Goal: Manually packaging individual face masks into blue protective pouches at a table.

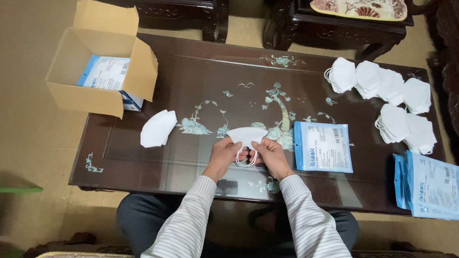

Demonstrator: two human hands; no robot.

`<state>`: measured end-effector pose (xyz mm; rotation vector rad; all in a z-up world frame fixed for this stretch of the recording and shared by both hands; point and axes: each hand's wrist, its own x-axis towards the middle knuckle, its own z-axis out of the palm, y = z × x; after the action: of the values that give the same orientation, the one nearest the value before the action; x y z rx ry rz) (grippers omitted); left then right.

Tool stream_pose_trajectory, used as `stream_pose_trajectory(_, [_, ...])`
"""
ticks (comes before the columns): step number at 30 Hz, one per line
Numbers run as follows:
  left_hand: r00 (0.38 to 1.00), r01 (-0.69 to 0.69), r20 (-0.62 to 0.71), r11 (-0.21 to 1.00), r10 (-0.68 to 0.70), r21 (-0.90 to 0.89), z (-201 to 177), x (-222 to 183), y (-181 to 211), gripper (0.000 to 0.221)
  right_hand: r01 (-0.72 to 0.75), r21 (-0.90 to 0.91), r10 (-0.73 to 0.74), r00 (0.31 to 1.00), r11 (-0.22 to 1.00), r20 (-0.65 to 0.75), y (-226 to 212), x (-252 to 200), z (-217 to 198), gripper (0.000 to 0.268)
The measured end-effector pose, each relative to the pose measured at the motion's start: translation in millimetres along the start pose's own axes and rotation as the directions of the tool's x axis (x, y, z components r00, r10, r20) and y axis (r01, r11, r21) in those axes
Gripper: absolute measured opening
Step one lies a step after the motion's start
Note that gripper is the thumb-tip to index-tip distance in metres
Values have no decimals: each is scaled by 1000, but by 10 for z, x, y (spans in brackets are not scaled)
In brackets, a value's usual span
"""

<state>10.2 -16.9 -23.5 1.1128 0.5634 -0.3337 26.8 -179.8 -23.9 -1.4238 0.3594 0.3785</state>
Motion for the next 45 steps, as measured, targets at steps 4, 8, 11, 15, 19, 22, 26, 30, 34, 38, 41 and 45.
stream_pose_trajectory(4, [1000,-9,5,1000,9,-20,-22,1,-14,32,-21,-16,22,999,1000,43,-115,-114,-15,8])
stream_pose_trajectory(8, [1000,-5,1,1000,5,-25,-43,-8,-23,31,-99,112,90,993,989,78,-231,-167,-15,13])
stream_pose_trajectory(11, [1000,-5,1,1000,5,-3,-120,139,-154,23,-96,126,88,994,987,67,148,159,-258,18])
stream_pose_trajectory(15, [999,20,53,985,-11,-172,-90,-124,91,44,-11,36,11,1000,999,4,243,234,-231,31])
stream_pose_trajectory(19, [990,116,124,859,-62,-499,93,-295,197,63,-2,81,14,990,997,-139,417,368,-183,37])
stream_pose_trajectory(22, [996,78,55,970,-67,-232,201,-303,122,51,14,90,6,976,996,-216,376,255,-131,35])
stream_pose_trajectory(26, [990,120,-54,980,-130,-158,247,-308,176,56,167,-237,-227,940,957,-254,154,6,-229,30])
stream_pose_trajectory(30, [994,105,-18,980,-109,-169,240,-325,213,56,446,-817,-852,513,366,-101,-169,-211,-689,20])
stream_pose_trajectory(34, [992,126,-6,977,-128,-170,224,-324,209,53,238,-948,-824,565,209,-40,-92,-202,-1215,34])
stream_pose_trajectory(38, [991,131,23,974,-129,-187,203,-349,231,54,187,-976,-768,639,110,36,46,-106,-1375,51])
stream_pose_trajectory(41, [992,129,39,971,-123,-202,185,-367,240,54,139,-988,-760,649,64,42,176,-3,-1482,40])
stream_pose_trajectory(45, [991,131,69,967,-118,-220,114,-270,150,51,80,-995,-763,646,67,0,166,-6,-1493,21])
